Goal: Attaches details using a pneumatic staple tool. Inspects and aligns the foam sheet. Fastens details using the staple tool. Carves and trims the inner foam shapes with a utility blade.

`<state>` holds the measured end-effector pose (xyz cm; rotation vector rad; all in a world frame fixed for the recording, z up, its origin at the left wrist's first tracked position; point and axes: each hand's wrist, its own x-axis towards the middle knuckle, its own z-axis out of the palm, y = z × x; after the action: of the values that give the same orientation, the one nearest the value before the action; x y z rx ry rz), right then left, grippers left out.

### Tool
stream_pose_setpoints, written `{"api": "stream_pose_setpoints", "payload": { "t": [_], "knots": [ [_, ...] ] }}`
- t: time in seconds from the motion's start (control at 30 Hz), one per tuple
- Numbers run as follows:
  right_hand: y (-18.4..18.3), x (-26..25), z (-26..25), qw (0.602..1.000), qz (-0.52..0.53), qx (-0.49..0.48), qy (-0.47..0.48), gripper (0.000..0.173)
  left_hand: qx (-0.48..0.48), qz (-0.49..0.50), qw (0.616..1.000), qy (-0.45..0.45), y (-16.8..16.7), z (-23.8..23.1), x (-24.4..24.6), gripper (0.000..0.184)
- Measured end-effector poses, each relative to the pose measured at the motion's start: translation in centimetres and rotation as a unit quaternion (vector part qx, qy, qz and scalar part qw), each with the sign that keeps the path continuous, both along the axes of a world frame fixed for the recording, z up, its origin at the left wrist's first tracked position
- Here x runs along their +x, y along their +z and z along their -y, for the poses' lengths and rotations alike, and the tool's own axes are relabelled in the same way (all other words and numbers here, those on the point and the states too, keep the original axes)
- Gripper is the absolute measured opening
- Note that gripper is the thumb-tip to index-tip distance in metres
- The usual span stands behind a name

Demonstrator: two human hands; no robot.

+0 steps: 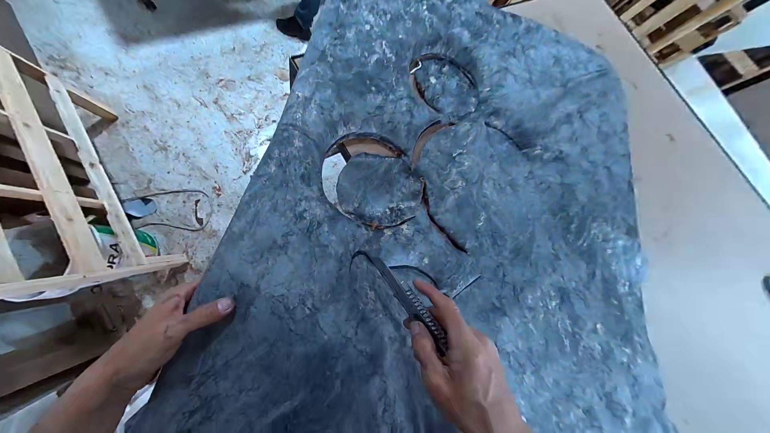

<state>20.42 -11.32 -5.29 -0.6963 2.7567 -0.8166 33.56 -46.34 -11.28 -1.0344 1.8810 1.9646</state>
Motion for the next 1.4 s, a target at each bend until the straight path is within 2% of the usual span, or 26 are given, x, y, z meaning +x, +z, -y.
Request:
{"api": "stream_pose_setpoints", "payload": {
  "t": [0.1,0.17,0.3,0.43,0.67,0.77,0.9,1.0,1.17,1.3,1.4],
  "knots": [
    [-0.9,-1.5,-0.5,0.989,-0.107,0.053,0.093,0.045,0.002,-0.011,1.000,0.013,0.0,-0.2,-1.0,0.056],
    [-0.9,-2.7,-1.0,0.981,-0.117,0.079,0.129,0.045,-0.017,-0.012,1.000,-0.005,0.4,-0.2,-2.0,0.062],
    [-1.1,-3.8,-1.2,0.976,-0.108,0.093,0.166,0.045,-0.022,0.008,1.000,-0.019,1.2,-0.6,-2.8,0.055],
    [-1.2,-3.9,-1.2,0.974,-0.105,0.101,0.172,0.046,-0.025,-0.004,1.000,-0.012,1.2,-0.8,-2.7,0.047],
    [-1.4,-4.2,-1.1,0.974,-0.104,0.102,0.173,0.046,-0.030,-0.041,0.998,-0.025,0.3,-0.5,-2.4,0.049],
    [-1.5,-4.1,-1.0,0.974,-0.103,0.102,0.174,0.046,-0.047,-0.034,0.998,-0.024,0.5,-0.5,-2.1,0.049],
    [-1.2,-3.5,-0.7,0.971,-0.102,0.105,0.190,0.046,-0.048,-0.017,0.998,-0.020,1.3,-0.3,-1.0,0.040],
    [-0.7,-3.0,-0.1,0.967,-0.104,0.120,0.200,0.046,-0.064,0.003,0.998,-0.022,1.5,-0.2,-0.4,0.039],
    [0.7,-2.7,0.9,0.957,-0.122,0.156,0.212,0.045,-0.050,-0.023,0.998,-0.016,1.1,-0.3,-0.2,0.040],
    [1.3,-2.7,1.8,0.949,-0.132,0.182,0.221,0.048,-0.057,-0.014,0.998,-0.020,0.8,-0.2,-0.1,0.046],
    [1.9,-2.9,2.1,0.945,-0.129,0.198,0.227,0.048,-0.060,-0.021,0.998,-0.025,0.8,-0.1,-0.2,0.040]
  ]
}}
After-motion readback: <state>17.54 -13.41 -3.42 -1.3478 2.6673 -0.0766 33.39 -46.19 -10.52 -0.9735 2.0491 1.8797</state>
